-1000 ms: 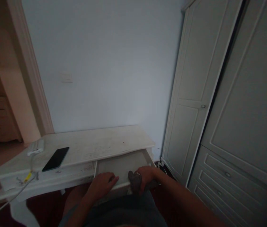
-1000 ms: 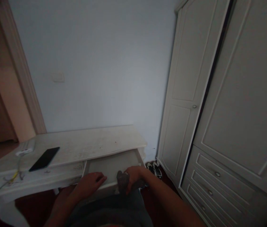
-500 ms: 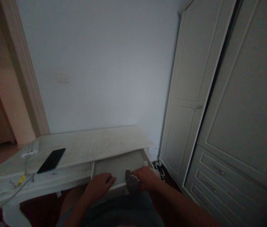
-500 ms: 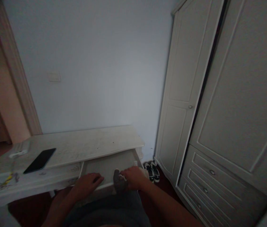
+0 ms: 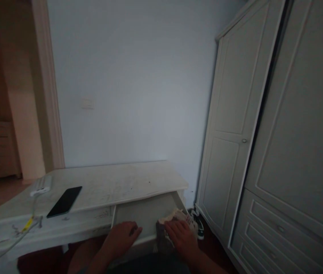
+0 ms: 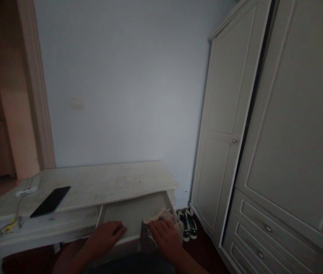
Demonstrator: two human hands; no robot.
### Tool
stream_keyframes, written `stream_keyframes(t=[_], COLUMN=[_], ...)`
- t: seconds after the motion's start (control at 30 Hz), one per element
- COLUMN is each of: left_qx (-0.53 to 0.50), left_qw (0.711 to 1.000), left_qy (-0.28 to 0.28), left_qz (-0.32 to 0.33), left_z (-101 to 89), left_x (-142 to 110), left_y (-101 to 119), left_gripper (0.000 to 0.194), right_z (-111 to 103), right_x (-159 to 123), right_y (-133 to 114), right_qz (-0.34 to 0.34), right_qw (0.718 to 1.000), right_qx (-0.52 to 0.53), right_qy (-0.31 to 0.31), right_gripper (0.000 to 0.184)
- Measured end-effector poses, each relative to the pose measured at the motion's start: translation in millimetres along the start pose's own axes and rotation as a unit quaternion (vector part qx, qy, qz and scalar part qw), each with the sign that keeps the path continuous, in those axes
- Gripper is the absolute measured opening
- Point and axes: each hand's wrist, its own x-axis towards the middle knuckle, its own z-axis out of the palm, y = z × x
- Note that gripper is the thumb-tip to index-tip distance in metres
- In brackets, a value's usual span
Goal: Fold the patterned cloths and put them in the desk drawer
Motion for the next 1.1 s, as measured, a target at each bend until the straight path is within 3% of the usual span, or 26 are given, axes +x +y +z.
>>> stream_keyframes(t=[0.23, 0.57, 0.73, 0.87, 1.0, 1.1], left_qx=[-0.005, 0.004, -0.001, -0.014, -0.092, -0.173], left_qw=[1.000, 1.000, 1.000, 1.000, 0.995, 0.982], left_qy=[-0.001, 0.000, 0.000, 0.000, 0.036, 0.068], left_qz=[0.001, 0.002, 0.000, -0.001, 0.018, 0.029], left_z=[-1.0, 1.5, 1.7, 3.8, 10.1, 15.2], left_x=[0, 1, 1, 2, 6, 10], left_y=[0, -3, -3, -6, -13, -23], left_gripper=[0.053, 0.055, 0.054, 0.054, 0.054, 0.062], right_z=[-7, -2, -1, -13, -30, -27], right_x=[0, -9, -5, 21, 63, 93], right_y=[-6, -10, -11, -21, -43, -70], right_qz=[0.001, 0.025, 0.060, 0.106, 0.073, 0.014], right_qw=[0.999, 0.999, 0.997, 0.981, 0.965, 0.962], right_qx=[-0.018, -0.017, 0.042, 0.092, 0.090, 0.063], right_qy=[0.036, 0.012, -0.037, -0.134, -0.236, -0.267], right_gripper=[0.064, 0.084, 0.086, 0.070, 0.070, 0.068])
